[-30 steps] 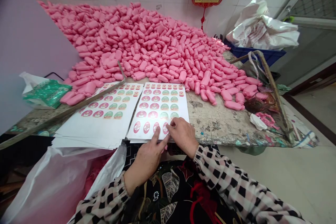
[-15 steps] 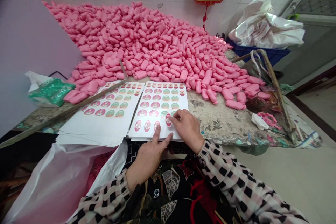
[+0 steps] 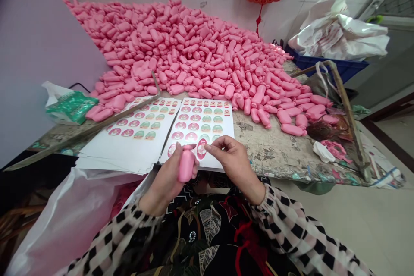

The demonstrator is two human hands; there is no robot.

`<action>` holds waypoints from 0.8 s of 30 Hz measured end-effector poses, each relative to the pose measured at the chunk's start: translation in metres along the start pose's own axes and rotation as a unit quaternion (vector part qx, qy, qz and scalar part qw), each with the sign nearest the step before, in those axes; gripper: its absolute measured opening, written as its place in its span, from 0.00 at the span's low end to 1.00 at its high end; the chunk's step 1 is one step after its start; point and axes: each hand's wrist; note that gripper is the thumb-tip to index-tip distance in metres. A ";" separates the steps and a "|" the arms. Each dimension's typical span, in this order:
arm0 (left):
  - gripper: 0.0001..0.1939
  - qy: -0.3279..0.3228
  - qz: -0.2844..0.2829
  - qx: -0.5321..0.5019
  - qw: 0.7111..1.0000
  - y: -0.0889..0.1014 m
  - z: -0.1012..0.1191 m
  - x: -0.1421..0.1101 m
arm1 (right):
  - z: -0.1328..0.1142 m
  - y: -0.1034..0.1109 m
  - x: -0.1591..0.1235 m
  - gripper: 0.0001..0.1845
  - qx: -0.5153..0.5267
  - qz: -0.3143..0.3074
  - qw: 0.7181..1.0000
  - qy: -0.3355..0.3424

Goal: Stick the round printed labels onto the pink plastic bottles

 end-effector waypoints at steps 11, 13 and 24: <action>0.28 0.063 -0.041 -0.193 0.978 -0.016 -0.005 0.024 | 0.004 -0.011 -0.013 0.12 -0.011 -0.033 0.999 -0.021; 0.28 0.056 -0.039 -0.197 0.978 -0.016 -0.006 0.025 | 0.004 -0.012 -0.014 0.11 0.011 -0.048 0.998 -0.035; 0.27 0.052 -0.031 -0.190 0.980 -0.019 -0.004 0.025 | 0.015 -0.014 -0.015 0.13 -0.031 -0.056 0.997 -0.039</action>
Point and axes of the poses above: each hand's wrist, its own x-axis towards the middle knuckle, its own y-axis out of the back of the hand, z = x × y, and after that the axes turned 6 degrees about x, right-handed
